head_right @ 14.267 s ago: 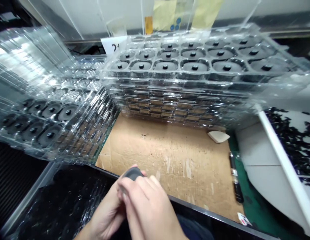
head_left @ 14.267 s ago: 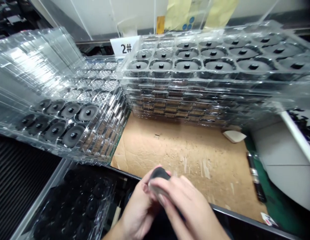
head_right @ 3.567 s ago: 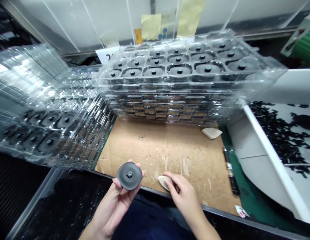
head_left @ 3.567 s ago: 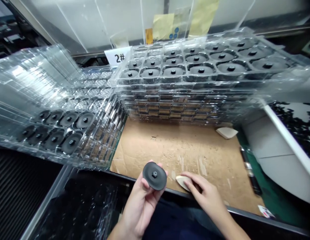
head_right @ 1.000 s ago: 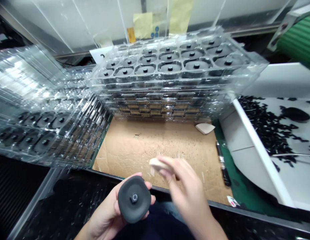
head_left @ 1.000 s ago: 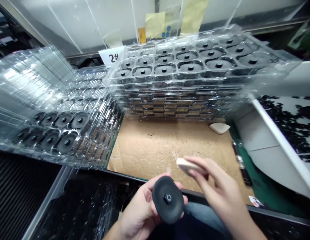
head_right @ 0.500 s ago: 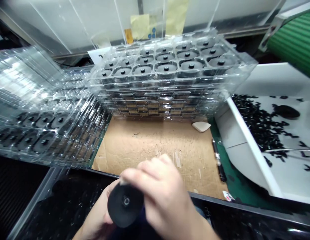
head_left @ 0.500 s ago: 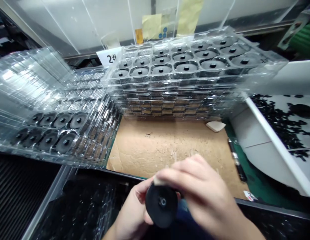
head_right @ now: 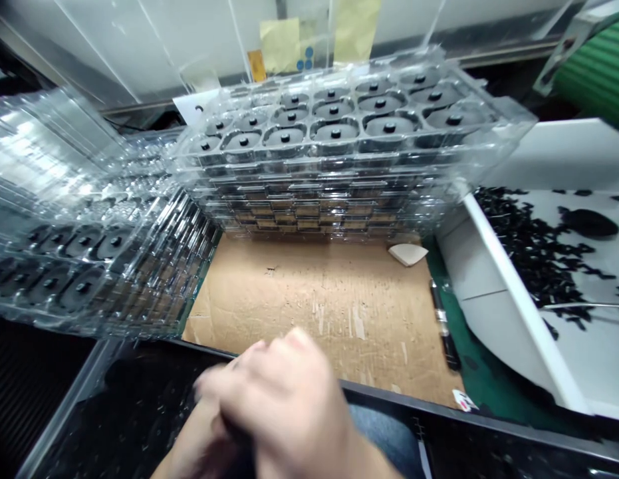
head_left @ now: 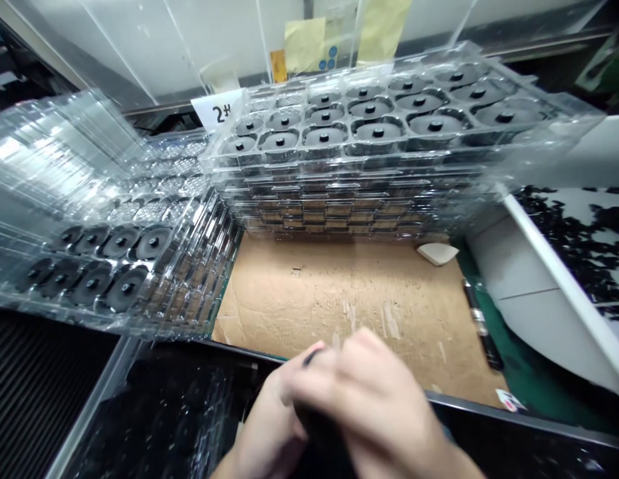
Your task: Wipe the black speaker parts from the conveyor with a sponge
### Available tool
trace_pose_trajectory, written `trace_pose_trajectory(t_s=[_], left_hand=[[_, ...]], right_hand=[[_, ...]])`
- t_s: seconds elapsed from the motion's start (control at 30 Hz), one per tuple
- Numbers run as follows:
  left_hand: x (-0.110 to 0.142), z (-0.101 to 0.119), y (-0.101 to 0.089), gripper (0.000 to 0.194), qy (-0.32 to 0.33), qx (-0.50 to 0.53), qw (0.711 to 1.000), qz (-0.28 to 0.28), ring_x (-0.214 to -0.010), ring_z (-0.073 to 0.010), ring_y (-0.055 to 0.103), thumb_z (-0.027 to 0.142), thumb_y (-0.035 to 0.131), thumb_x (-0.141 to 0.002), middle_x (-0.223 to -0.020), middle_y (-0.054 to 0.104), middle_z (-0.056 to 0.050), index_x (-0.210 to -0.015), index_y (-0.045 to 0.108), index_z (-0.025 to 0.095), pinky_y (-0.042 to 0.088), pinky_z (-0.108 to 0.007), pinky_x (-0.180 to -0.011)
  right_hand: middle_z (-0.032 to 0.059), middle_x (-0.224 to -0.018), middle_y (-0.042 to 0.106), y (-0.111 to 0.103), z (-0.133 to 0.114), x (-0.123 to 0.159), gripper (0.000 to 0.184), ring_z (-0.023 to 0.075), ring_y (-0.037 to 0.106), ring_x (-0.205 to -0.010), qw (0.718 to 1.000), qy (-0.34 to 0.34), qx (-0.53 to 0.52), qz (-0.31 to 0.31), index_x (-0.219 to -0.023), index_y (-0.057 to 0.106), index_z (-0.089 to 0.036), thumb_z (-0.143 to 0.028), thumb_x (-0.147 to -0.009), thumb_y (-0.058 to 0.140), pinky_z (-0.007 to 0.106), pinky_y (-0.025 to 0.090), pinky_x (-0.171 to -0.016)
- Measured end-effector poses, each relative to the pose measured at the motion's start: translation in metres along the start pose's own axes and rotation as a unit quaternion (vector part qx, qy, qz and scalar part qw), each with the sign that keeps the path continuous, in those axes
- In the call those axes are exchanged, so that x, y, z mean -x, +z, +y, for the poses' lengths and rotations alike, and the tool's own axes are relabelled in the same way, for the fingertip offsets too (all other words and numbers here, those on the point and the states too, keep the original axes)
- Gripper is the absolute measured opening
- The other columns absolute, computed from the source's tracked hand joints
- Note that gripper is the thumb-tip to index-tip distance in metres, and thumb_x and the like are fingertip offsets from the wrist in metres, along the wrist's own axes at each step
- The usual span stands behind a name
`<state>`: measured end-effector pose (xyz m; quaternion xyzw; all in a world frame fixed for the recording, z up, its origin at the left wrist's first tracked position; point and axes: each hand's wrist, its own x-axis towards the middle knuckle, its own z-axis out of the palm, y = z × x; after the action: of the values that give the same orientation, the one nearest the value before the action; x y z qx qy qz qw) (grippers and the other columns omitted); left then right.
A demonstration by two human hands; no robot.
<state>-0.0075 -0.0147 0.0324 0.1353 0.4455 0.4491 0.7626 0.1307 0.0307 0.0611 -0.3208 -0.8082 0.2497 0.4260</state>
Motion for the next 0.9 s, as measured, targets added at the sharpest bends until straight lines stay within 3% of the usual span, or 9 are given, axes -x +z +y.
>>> trace_pose_trajectory(t_s=[0.1,0.2,0.33,0.47,0.57,0.63,0.73,0.77,0.9], left_hand=[[0.002,0.003,-0.003,0.064,0.002,0.053,0.999,0.010,-0.094,-0.0236,0.063,0.041,0.085,-0.043,-0.104,0.069,-0.005,-0.102,0.067,0.023,0.045,-0.028,-0.085],[0.003,0.006,-0.010,0.060,0.001,0.102,0.995,0.005,-0.102,-0.0245,0.062,0.036,0.083,-0.050,-0.114,0.066,-0.005,-0.107,0.065,0.027,0.044,-0.028,-0.088],[0.001,0.006,-0.012,0.060,-0.003,0.106,0.994,-0.003,-0.103,-0.0244,0.061,0.036,0.082,-0.052,-0.117,0.065,-0.006,-0.109,0.064,0.027,0.044,-0.030,-0.091],[-0.001,0.005,-0.002,0.059,0.007,0.106,0.994,-0.008,-0.106,-0.0245,0.059,0.038,0.082,-0.051,-0.116,0.065,-0.004,-0.107,0.065,0.028,0.043,-0.031,-0.092],[0.000,0.004,0.004,0.047,-0.004,0.096,0.995,-0.004,-0.109,-0.0221,0.057,0.036,0.080,-0.058,-0.110,0.067,-0.004,-0.103,0.067,0.027,0.039,-0.030,-0.096],[0.000,0.004,0.004,0.039,-0.011,0.092,0.996,0.003,-0.105,-0.0210,0.058,0.032,0.077,-0.063,-0.106,0.069,-0.004,-0.100,0.068,0.026,0.039,-0.030,-0.096],[-0.001,0.003,0.003,0.039,0.009,0.103,0.994,0.026,-0.094,-0.0190,0.063,0.025,0.078,-0.062,-0.103,0.070,-0.003,-0.100,0.068,0.026,0.045,-0.028,-0.088],[-0.001,0.002,0.004,0.040,0.010,0.097,0.995,0.028,-0.092,-0.0188,0.064,0.025,0.079,-0.061,-0.101,0.070,-0.003,-0.100,0.068,0.025,0.046,-0.028,-0.086],[0.000,0.004,0.008,0.036,-0.027,0.050,0.998,0.009,-0.093,-0.0197,0.063,0.032,0.080,-0.060,-0.090,0.071,-0.005,-0.092,0.070,0.019,0.043,-0.029,-0.091]], right_hand=[[0.0012,-0.085,0.069,0.003,0.039,0.016,0.022,0.0127,0.061,-0.071,0.977,0.210,0.021,-0.022,-0.099,0.066,-0.022,-0.023,-0.089,0.047,0.025,0.047,-0.064],[0.0028,-0.084,0.069,0.015,0.073,0.051,0.024,0.0126,0.061,-0.062,0.955,0.291,0.043,-0.038,-0.104,0.066,-0.021,-0.028,-0.088,0.048,0.024,0.050,-0.056],[0.0039,-0.083,0.071,0.026,0.079,0.081,0.027,0.0153,0.067,-0.071,0.955,0.291,0.023,-0.056,-0.101,0.067,-0.019,-0.032,-0.088,0.048,0.025,0.054,-0.061],[0.0035,-0.096,0.069,0.011,0.038,0.055,0.025,0.0142,0.066,-0.077,0.959,0.282,0.021,0.008,-0.110,0.062,-0.022,-0.028,-0.088,0.051,0.021,0.052,-0.055],[0.0036,-0.094,0.068,0.003,0.000,0.025,0.030,0.0143,0.063,-0.078,0.987,0.143,0.042,0.057,-0.115,0.057,-0.019,-0.017,-0.086,0.050,0.024,0.050,-0.064],[0.0030,-0.091,0.069,0.002,-0.015,0.014,0.030,0.0142,0.062,-0.075,0.997,0.068,0.037,0.012,-0.113,0.057,-0.017,-0.012,-0.084,0.048,0.027,0.048,-0.069],[-0.0003,-0.086,0.069,0.005,-0.019,0.007,0.025,0.0130,0.060,-0.070,0.992,0.088,0.012,-0.094,-0.101,0.060,-0.020,-0.009,-0.085,0.045,0.026,0.045,-0.067],[-0.0003,-0.084,0.068,0.007,-0.017,0.006,0.023,0.0132,0.060,-0.069,0.991,0.098,0.019,-0.092,-0.098,0.061,-0.020,-0.009,-0.085,0.044,0.027,0.045,-0.065],[0.0055,-0.081,0.067,0.012,-0.014,0.004,0.025,0.0158,0.058,-0.066,0.995,0.058,0.068,0.038,-0.104,0.059,-0.012,-0.011,-0.086,0.042,0.031,0.042,-0.063]])
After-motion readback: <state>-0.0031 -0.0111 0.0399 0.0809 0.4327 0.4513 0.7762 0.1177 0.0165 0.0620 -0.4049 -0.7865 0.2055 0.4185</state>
